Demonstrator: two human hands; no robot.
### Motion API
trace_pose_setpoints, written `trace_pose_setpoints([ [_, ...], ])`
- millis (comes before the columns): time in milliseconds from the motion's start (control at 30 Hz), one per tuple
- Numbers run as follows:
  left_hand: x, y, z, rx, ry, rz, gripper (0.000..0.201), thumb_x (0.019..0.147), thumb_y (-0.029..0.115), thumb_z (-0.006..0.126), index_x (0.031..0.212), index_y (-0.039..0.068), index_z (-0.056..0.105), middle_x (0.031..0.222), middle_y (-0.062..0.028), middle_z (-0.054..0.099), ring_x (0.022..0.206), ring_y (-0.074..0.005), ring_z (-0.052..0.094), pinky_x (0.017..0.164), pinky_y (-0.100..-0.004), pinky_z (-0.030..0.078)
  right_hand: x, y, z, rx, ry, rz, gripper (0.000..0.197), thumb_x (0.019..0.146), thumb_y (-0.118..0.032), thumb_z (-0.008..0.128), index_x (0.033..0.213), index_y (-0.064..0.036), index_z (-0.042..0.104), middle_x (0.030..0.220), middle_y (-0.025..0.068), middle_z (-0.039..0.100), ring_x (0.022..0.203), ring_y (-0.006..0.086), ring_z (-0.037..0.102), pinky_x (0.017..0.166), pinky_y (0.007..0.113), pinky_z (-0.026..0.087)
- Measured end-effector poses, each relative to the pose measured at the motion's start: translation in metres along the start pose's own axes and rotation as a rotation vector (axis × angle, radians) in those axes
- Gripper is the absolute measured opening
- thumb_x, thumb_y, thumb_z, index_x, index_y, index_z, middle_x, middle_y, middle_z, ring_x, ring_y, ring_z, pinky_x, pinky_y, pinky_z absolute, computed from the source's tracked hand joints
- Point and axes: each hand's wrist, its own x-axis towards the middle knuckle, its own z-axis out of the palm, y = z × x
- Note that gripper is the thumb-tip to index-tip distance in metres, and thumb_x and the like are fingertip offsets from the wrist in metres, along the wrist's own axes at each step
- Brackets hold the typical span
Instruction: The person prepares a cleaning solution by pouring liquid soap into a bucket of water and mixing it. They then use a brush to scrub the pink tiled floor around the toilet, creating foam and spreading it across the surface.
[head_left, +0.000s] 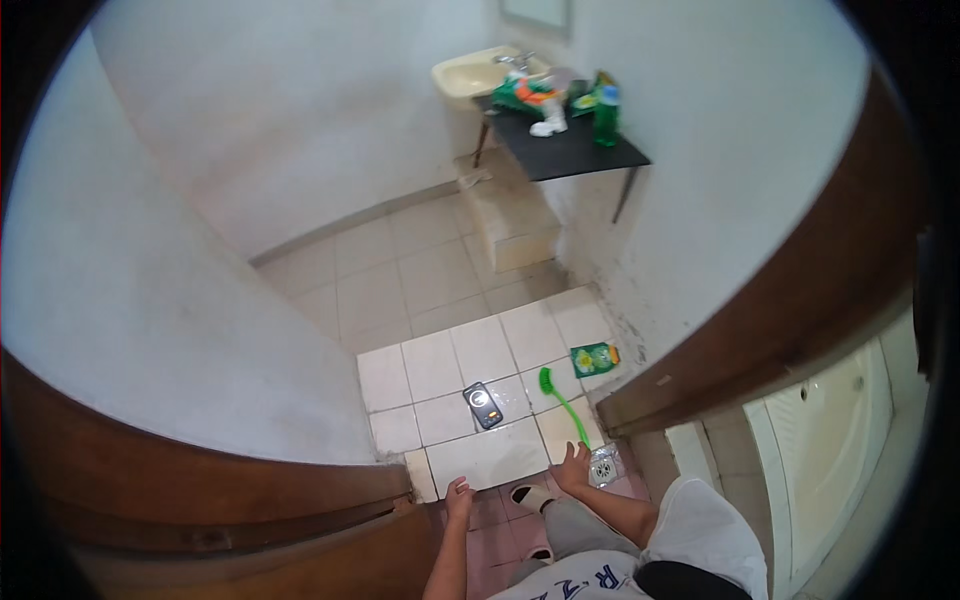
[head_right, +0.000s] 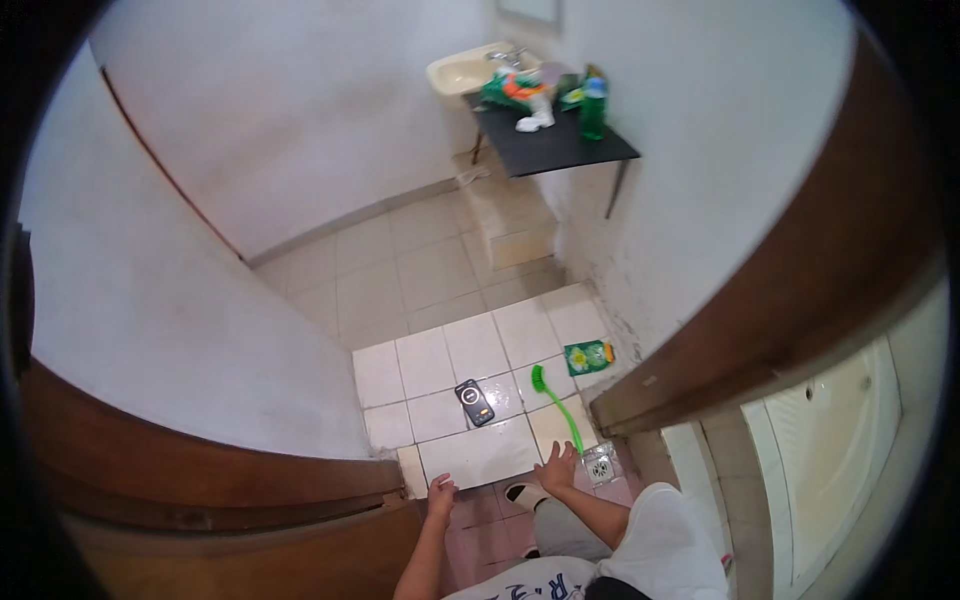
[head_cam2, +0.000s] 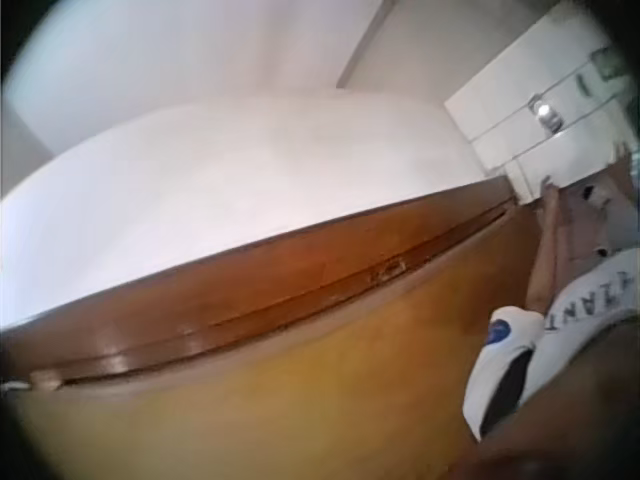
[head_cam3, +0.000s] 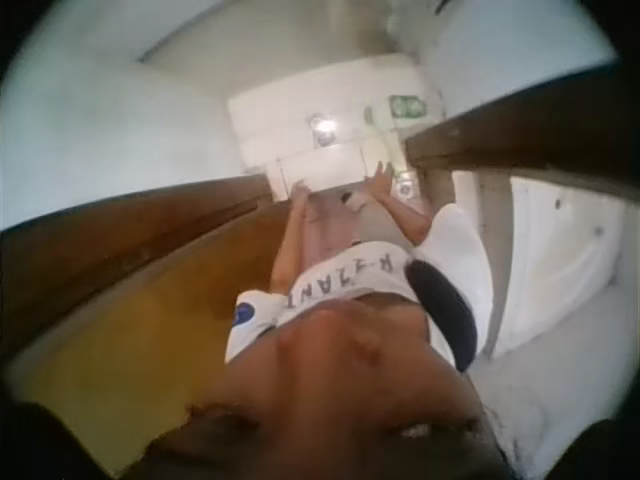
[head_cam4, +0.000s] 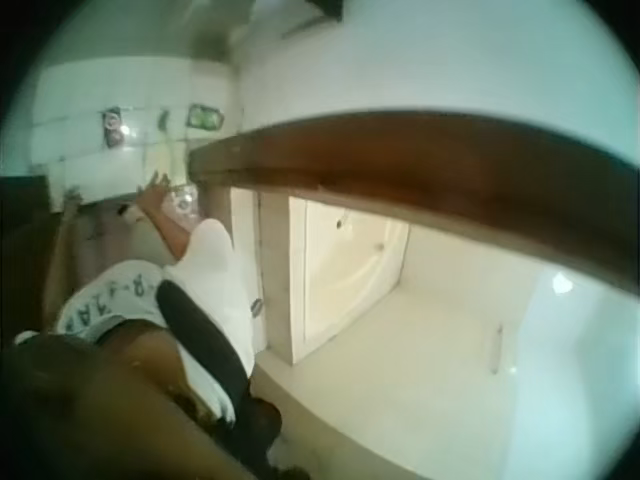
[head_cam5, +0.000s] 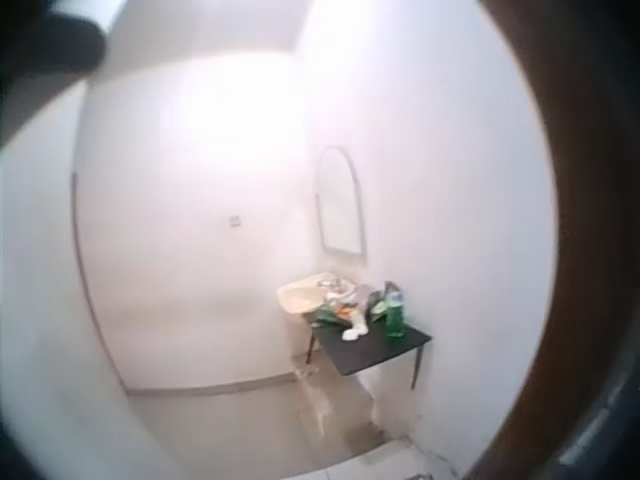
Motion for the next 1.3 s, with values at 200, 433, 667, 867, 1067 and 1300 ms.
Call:
trace_pose_setpoints([
  [200,-0.041,0.049,0.109,0.063,-0.185,0.424,0.050,0.077,0.008,0.070,0.124,0.007,0.055,0.109,-0.0102,0.062,0.100,-0.0205,0.058,0.087,-0.0323,0.048,0.019,0.055,-0.170,0.161,0.350,-0.172,0.079,0.077,-0.027,0.074,0.139,0.0016,0.034,0.135,0.0277,0.032,0.127,0.0451,0.032,0.107,0.051,0.031],
  [433,-0.127,0.307,0.211,0.211,-0.284,1.098,0.043,0.081,0.010,0.068,0.121,0.002,0.056,0.116,-0.0148,0.063,0.114,-0.0274,0.059,0.098,-0.0366,0.043,-0.027,-0.065,-0.433,0.030,1.058,-0.795,0.042,0.085,-0.010,0.062,0.125,-0.0016,0.053,0.125,0.0188,0.049,0.122,0.0374,0.048,0.101,0.045,0.043],
  [667,-0.181,0.548,0.359,-0.003,-0.244,1.417,0.045,0.078,0.010,0.070,0.119,0.000,0.054,0.110,-0.0184,0.062,0.108,-0.0307,0.060,0.096,-0.0389,0.044,0.010,-0.127,-0.540,0.263,1.026,-0.863,0.053,0.083,-0.006,0.062,0.134,-0.0030,0.047,0.133,0.0191,0.043,0.125,0.0358,0.045,0.104,0.042,0.040],
  [867,-0.105,0.684,0.466,-0.044,-0.036,1.348,0.062,0.073,0.021,0.077,0.122,-0.003,0.049,0.114,-0.0211,0.058,0.110,-0.0346,0.056,0.098,-0.0419,0.043,0.097,-0.129,-0.534,0.519,0.813,-0.658,0.062,0.084,-0.006,0.062,0.139,-0.0012,0.035,0.133,0.0219,0.040,0.124,0.0385,0.042,0.105,0.044,0.036],
  [1067,-0.041,0.758,0.548,0.004,0.070,1.282,0.088,0.068,0.035,0.084,0.133,-0.003,0.040,0.132,-0.0251,0.047,0.124,-0.0388,0.047,0.103,-0.0425,0.040,0.121,-0.131,-0.530,0.676,0.714,-0.499,0.056,0.084,-0.008,0.063,0.134,-0.0001,0.040,0.127,0.0205,0.044,0.119,0.0369,0.045,0.102,0.042,0.037],
  [1300,0.005,0.794,0.575,-0.051,-0.010,1.375,0.081,0.065,0.028,0.086,0.130,0.000,0.046,0.122,-0.0220,0.056,0.114,-0.0381,0.055,0.097,-0.0428,0.043,0.128,-0.142,-0.525,0.542,0.755,-0.525,0.044,0.084,-0.006,0.065,0.125,-0.0017,0.050,0.122,0.0175,0.048,0.115,0.0304,0.049,0.095,0.038,0.043],
])
